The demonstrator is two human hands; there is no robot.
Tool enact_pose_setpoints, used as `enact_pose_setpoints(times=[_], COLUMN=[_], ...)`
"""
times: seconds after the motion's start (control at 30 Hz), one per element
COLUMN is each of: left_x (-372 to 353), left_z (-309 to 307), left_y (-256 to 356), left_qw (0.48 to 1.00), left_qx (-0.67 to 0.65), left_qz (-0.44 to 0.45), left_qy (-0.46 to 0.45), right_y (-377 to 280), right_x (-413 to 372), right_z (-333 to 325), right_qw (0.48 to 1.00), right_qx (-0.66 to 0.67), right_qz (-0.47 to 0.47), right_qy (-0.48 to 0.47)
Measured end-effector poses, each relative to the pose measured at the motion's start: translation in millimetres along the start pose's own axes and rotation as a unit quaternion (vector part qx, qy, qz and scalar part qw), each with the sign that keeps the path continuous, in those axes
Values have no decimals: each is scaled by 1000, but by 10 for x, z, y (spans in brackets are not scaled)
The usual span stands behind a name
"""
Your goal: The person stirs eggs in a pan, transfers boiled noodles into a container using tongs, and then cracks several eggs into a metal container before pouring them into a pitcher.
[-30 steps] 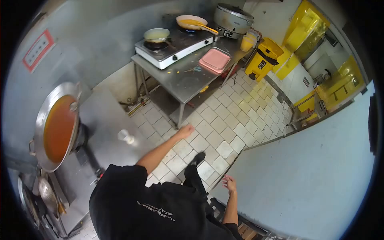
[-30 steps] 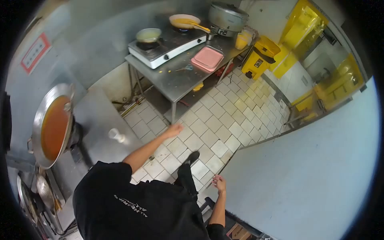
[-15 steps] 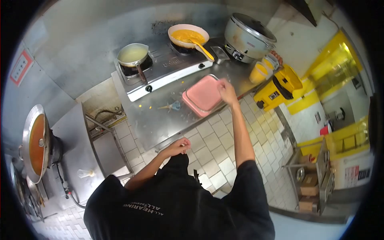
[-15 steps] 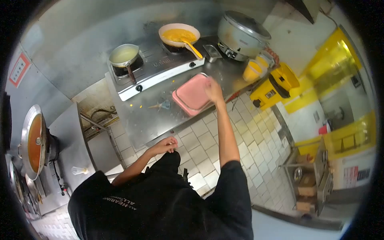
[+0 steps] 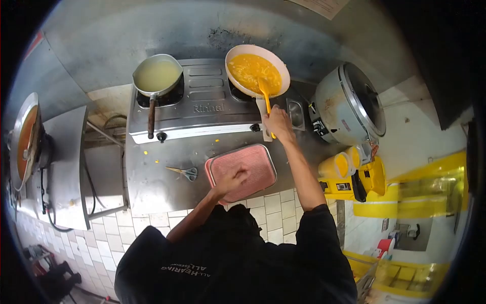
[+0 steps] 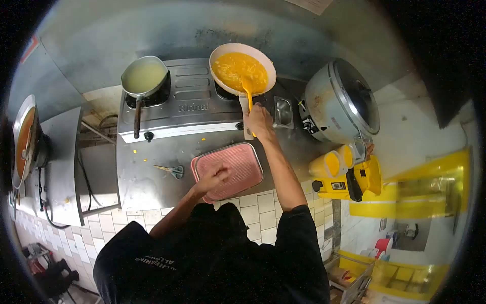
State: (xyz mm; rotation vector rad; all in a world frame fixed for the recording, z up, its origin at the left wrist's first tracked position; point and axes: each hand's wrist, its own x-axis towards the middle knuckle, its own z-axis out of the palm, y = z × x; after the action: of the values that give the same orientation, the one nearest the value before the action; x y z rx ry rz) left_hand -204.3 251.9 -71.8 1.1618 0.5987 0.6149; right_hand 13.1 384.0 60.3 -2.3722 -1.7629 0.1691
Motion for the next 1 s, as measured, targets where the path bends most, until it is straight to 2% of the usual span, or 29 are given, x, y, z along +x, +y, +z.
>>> enact_pose_setpoints(times=[0.03, 0.1, 0.13, 0.2, 0.23, 0.3, 0.37, 0.4, 0.43, 0.5, 0.53, 0.6, 0.63, 0.67, 0.83, 1.0], left_x=[171, 584, 780, 1064, 1183, 1400, 1504, 1537, 1563, 1635, 1662, 1672, 1671, 1658, 1634, 1632], left_z=[110, 262, 271, 304, 322, 305, 409, 455, 484, 534, 526, 463, 474, 488, 501, 535], left_y=[52, 263, 417, 689, 735, 831, 975, 1038, 1078, 1135, 1092, 951, 982, 1003, 1027, 1040], left_qw=[1000, 978, 976, 942, 936, 924, 924, 927, 926, 923, 923, 923, 923, 922, 924, 919], left_qx=[-3, -82, -83, -184, -188, -334, -332, -327, -322, -308, -305, -334, -333, -332, -323, -330], left_qz=[-4, 48, 49, -34, -36, -69, -65, -66, -63, -68, -64, -45, -43, -49, -58, -51], left_qy=[8, 187, 197, 280, 295, 171, 181, 173, 186, 222, 228, 183, 190, 192, 194, 209], right_y=[63, 186, 293, 481, 527, 584, 524, 395, 308, 155, 76, -28, -102, -152, -227, -160], right_x=[29, 183, 256, 437, 609, 999, 1397, 1506, 1625, 1768, 1747, 1571, 1457, 1438, 1581, 1811], right_z=[-9, -107, -235, -550, -754, -1053, -1254, -1328, -1246, -1019, -890, -790, -809, -772, -525, -457], right_qw=[1000, 999, 998, 992, 985, 962, 926, 911, 907, 851, 863, 898, 912, 910, 906, 902], right_qx=[1, 6, -3, -28, -41, -60, -32, -60, -52, -173, -215, -162, -128, -125, -114, -181], right_qz=[-18, -45, -60, -115, -156, -261, -345, -352, -363, -422, -394, -381, -371, -376, -408, -393], right_qy=[3, 8, -8, -44, -58, -59, -149, -205, -205, -260, -233, -148, -118, -121, -18, -10])
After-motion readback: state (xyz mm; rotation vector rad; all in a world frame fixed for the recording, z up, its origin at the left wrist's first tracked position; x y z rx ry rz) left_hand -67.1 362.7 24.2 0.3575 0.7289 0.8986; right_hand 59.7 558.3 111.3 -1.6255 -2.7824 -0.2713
